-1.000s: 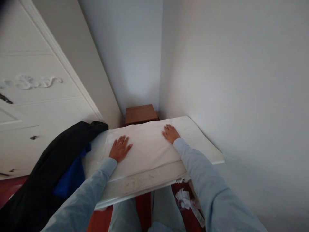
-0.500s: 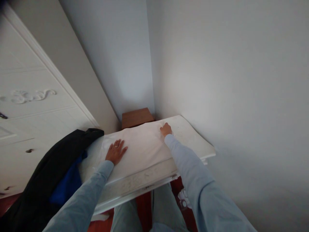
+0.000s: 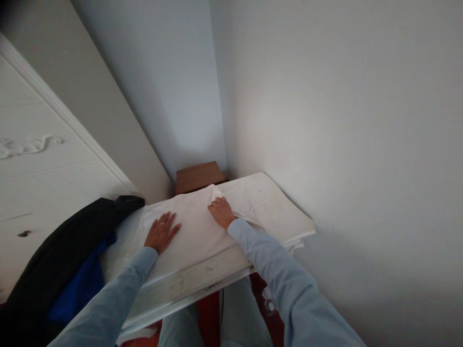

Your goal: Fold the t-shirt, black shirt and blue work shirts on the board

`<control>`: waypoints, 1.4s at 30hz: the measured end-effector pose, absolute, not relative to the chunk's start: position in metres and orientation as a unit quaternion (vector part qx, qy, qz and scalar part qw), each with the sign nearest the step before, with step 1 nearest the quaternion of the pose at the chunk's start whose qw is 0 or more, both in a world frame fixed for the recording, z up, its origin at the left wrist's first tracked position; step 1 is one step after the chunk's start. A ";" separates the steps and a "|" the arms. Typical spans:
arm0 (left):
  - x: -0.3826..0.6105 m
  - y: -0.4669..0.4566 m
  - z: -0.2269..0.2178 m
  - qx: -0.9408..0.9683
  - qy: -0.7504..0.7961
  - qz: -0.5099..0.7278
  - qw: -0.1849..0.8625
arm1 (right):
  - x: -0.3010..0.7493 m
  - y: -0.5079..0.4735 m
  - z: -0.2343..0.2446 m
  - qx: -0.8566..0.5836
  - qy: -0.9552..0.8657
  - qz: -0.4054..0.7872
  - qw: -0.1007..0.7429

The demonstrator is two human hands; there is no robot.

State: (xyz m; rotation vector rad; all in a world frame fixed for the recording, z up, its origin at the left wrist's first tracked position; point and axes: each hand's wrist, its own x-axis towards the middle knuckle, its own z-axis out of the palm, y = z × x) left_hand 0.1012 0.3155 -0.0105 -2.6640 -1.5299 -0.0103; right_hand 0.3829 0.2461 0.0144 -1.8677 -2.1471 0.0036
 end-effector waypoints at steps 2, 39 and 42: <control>0.101 0.316 -0.011 -0.867 -0.497 -0.004 0.035 | 0.378 0.244 0.015 -0.641 -0.755 -0.003 0.139; 0.099 0.313 -0.018 -0.871 -0.488 -0.052 0.019 | 0.466 0.330 0.039 -0.765 -0.599 0.172 0.160; 0.099 0.312 -0.018 -0.870 -0.490 -0.050 0.016 | 0.459 0.332 0.039 -0.750 -0.621 0.195 0.120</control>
